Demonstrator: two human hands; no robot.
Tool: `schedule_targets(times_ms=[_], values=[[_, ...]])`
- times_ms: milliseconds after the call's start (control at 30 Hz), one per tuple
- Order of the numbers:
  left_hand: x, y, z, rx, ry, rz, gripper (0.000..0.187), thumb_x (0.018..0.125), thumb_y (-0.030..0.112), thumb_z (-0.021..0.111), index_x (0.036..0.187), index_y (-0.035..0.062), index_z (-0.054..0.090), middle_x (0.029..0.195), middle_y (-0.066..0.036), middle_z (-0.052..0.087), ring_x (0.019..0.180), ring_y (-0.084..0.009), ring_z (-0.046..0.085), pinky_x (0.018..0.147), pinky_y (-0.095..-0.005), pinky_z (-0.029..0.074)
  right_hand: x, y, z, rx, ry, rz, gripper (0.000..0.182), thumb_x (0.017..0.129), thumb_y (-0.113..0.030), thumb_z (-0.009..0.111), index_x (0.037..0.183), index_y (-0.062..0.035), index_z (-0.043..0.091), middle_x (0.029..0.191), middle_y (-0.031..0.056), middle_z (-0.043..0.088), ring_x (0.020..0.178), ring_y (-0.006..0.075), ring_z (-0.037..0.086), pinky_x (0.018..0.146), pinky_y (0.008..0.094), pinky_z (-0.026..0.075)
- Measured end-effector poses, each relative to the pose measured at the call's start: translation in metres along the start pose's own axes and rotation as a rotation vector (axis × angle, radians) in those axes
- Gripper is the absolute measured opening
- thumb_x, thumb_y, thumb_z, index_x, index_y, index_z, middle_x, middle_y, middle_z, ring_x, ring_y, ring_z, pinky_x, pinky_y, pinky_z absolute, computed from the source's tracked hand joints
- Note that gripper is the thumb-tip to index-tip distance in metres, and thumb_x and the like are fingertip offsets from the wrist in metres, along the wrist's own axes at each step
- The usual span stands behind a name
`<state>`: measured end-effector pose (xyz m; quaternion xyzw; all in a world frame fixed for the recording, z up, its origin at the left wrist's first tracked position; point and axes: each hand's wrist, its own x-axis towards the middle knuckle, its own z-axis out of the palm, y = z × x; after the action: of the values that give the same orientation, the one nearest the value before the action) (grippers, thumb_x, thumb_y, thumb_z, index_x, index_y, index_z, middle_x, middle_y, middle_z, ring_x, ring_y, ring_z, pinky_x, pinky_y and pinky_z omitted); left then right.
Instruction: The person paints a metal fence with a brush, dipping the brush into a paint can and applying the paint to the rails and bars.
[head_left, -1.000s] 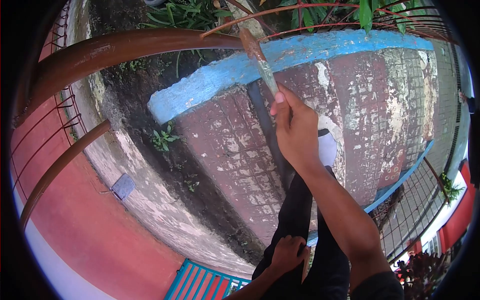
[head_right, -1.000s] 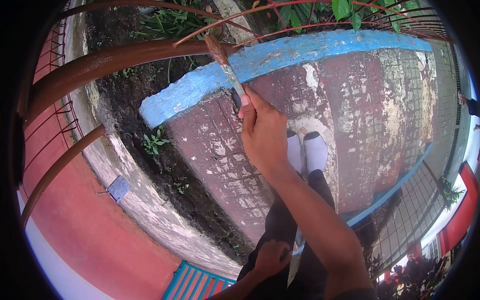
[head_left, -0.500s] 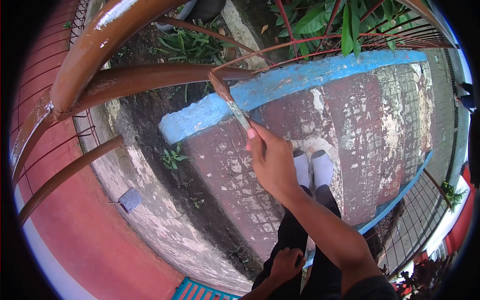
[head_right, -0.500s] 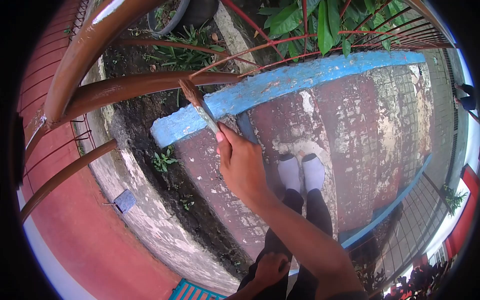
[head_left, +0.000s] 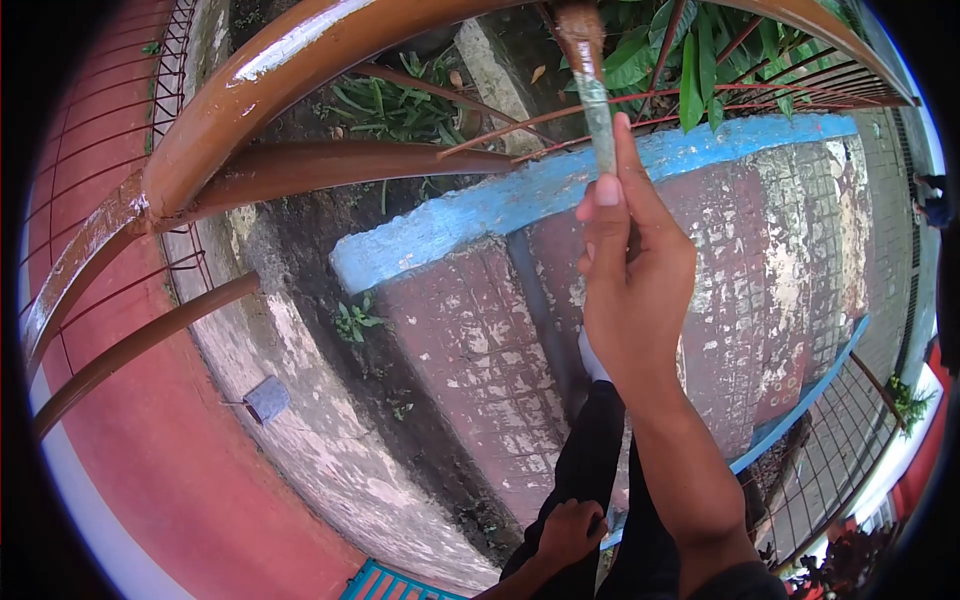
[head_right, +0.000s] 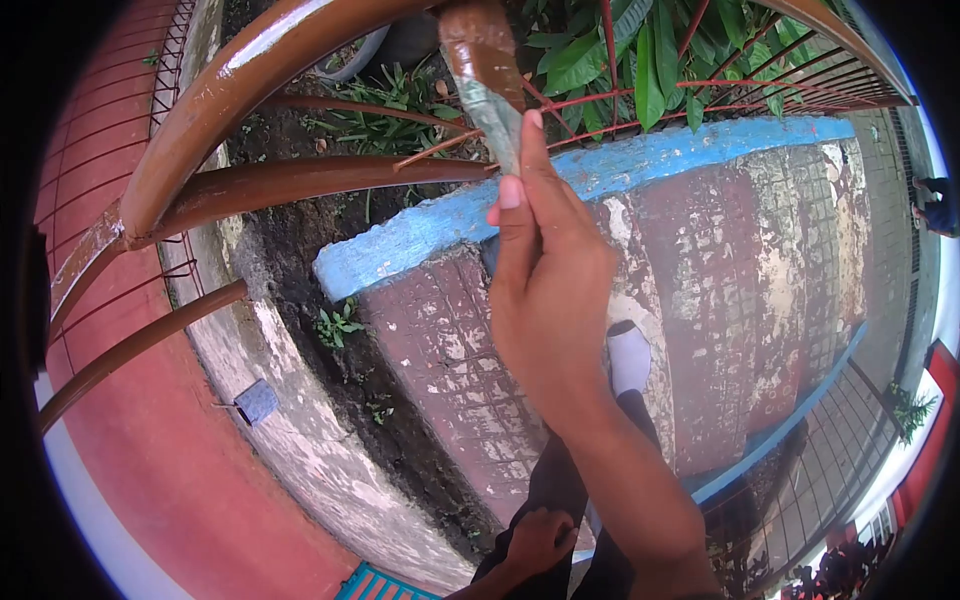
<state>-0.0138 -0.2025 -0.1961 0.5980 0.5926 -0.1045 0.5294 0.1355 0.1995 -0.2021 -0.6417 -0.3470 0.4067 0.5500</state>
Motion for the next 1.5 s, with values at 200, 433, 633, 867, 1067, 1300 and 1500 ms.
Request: schedule_targets(times_ms=[200,433,633,867,1067,1300,1500], values=[[0.002,0.005,-0.003,0.004,-0.01,-0.007,0.018,0.093,0.026,0.079,0.1,0.0141,0.067,0.081,-0.004,0.065,0.082,-0.0294,0.065,0.074,-0.0467,0.052,-0.022,0.004,0.008,-0.16,-0.061,-0.155,0.046,0.116,-0.016,0.054,0.162,-0.0086,0.054,0.084,0.0075,0.063,0.074,0.0123,0.058,0.068,0.0291,0.05],[0.002,0.004,0.0,0.003,0.008,0.0,0.019,0.092,0.026,0.079,0.1,0.014,0.067,0.08,-0.004,0.064,0.081,-0.0301,0.065,0.074,-0.0475,0.052,0.003,-0.011,-0.008,-0.086,-0.08,-0.054,0.042,0.114,-0.018,0.06,0.156,-0.0127,0.063,0.08,0.0007,0.061,0.073,0.0066,0.053,0.063,0.026,0.042],[0.005,0.009,-0.004,0.036,-0.01,-0.018,0.019,0.092,0.026,0.08,0.099,0.0141,0.066,0.079,-0.004,0.063,0.082,-0.03,0.066,0.074,-0.0464,0.053,0.019,-0.021,-0.051,-0.002,-0.118,0.099,0.039,0.116,-0.021,0.059,0.151,-0.0054,0.066,0.084,-0.0037,0.06,0.071,0.0025,0.048,0.06,0.0217,0.038],[0.007,0.011,-0.006,0.028,-0.039,-0.051,0.02,0.092,0.026,0.08,0.099,0.0137,0.066,0.08,-0.005,0.064,0.082,-0.0302,0.066,0.074,-0.0468,0.053,0.017,-0.003,-0.049,0.021,0.005,0.051,0.039,0.116,-0.021,0.059,0.149,-0.0004,0.066,0.086,-0.0037,0.061,0.067,0.0017,0.046,0.057,0.0198,0.036],[0.008,0.011,-0.003,-0.002,-0.016,-0.008,0.022,0.094,0.028,0.079,0.097,0.0114,0.065,0.083,-0.009,0.064,0.08,-0.0317,0.065,0.07,-0.0478,0.051,0.027,0.001,-0.038,-0.118,0.088,-0.013,0.037,0.116,-0.02,0.059,0.149,-0.0082,0.068,0.085,-0.0044,0.062,0.066,0.0011,0.046,0.056,0.0212,0.036],[0.01,0.015,-0.004,0.027,-0.052,-0.045,0.018,0.092,0.025,0.078,0.098,0.0139,0.066,0.082,-0.004,0.065,0.084,-0.0305,0.066,0.076,-0.047,0.053,0.023,0.013,-0.02,-0.252,0.032,-0.158,0.037,0.114,-0.016,0.06,0.15,-0.01,0.068,0.082,0.0045,0.067,0.071,0.0091,0.057,0.064,0.0279,0.047],[0.015,0.024,-0.009,0.026,-0.042,-0.025,0.017,0.092,0.024,0.078,0.098,0.0138,0.065,0.081,-0.005,0.064,0.082,-0.0308,0.065,0.075,-0.0477,0.053,-0.009,0.011,-0.027,-0.222,-0.161,-0.103,0.042,0.11,-0.005,0.058,0.151,-0.0066,0.066,0.09,0.018,0.071,0.073,0.0175,0.065,0.072,0.0347,0.055]])
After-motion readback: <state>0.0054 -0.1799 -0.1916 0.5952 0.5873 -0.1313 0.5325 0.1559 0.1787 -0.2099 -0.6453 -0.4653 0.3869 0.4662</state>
